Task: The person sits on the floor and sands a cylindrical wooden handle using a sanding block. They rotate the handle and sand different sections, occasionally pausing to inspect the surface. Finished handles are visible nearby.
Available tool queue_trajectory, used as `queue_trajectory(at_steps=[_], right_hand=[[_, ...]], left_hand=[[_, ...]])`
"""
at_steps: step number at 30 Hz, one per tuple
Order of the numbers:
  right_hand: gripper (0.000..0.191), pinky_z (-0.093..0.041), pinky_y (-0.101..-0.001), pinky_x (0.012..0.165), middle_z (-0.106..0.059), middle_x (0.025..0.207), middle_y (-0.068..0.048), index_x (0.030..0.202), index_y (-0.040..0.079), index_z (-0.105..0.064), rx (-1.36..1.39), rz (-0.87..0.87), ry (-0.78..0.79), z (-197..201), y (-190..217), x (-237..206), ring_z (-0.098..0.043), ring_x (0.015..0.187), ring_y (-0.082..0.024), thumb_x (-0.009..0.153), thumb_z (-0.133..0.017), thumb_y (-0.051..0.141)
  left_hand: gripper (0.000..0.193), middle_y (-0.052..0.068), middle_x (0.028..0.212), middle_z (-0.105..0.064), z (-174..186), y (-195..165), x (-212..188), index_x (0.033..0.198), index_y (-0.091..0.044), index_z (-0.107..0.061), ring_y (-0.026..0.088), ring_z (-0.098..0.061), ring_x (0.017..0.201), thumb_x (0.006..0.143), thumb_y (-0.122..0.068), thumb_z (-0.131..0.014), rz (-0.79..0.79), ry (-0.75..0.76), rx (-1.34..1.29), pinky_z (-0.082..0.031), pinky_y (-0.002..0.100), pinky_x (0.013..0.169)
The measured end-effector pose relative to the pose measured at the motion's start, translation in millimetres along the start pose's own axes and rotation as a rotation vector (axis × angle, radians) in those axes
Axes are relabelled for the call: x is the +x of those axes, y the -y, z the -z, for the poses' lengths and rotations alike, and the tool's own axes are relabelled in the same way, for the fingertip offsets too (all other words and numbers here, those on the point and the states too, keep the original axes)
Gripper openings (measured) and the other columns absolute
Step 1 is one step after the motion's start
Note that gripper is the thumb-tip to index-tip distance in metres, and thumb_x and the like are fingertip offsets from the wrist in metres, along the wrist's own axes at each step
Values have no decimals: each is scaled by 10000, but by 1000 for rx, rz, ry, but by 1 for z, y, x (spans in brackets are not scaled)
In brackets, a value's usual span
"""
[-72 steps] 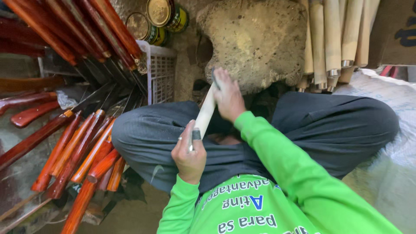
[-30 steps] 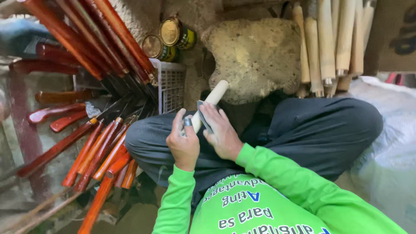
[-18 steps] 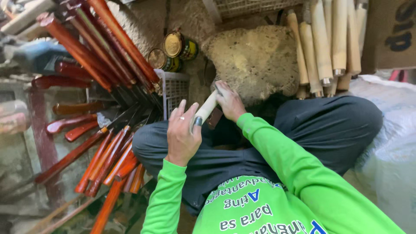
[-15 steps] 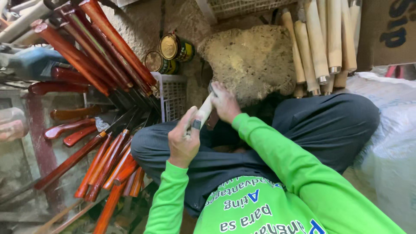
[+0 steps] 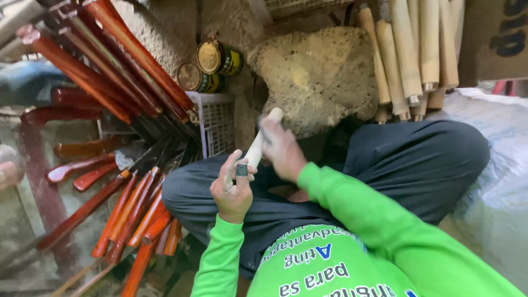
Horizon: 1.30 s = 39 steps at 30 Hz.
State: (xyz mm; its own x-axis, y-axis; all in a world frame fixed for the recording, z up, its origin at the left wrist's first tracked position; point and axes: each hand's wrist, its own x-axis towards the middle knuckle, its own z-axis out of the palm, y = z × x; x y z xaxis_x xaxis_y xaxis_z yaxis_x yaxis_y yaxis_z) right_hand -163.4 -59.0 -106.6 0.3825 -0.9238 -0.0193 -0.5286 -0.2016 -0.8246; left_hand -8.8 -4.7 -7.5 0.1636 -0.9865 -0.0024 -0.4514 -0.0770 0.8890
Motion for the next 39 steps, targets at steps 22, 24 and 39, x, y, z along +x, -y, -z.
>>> queue_trajectory(at_steps=[22,24,39], right_hand=[[583,-355,-480,1140,-514,1494,-214,1420,-11,-524,-3,-27,9,12,-1,6,-471,1386,-408,864,-641,120],[700,-277,-529,1119,-472,1515,-256,1463,-57,-483,125,58,65,10,4,-5,-404,1420,-443,818,-672,138],[602,-257,-508,1206,-447,1566,-219,1486,-21,-455,-36,-126,59,1,-18,11,-335,1516,-361,937,-602,178]], left_hand=[[316,183,1018,-721,0,-5,-11,1164,8,-653,360,-749,980,868,82,-733,-478,101,147,-615,415,870],[327,179,1022,-729,1,-4,-12,1178,10,-655,358,-748,979,870,82,-736,-488,130,148,-617,427,874],[328,150,987,-723,3,0,-15,1148,10,-636,351,-745,953,858,84,-769,-533,186,129,-625,428,875]])
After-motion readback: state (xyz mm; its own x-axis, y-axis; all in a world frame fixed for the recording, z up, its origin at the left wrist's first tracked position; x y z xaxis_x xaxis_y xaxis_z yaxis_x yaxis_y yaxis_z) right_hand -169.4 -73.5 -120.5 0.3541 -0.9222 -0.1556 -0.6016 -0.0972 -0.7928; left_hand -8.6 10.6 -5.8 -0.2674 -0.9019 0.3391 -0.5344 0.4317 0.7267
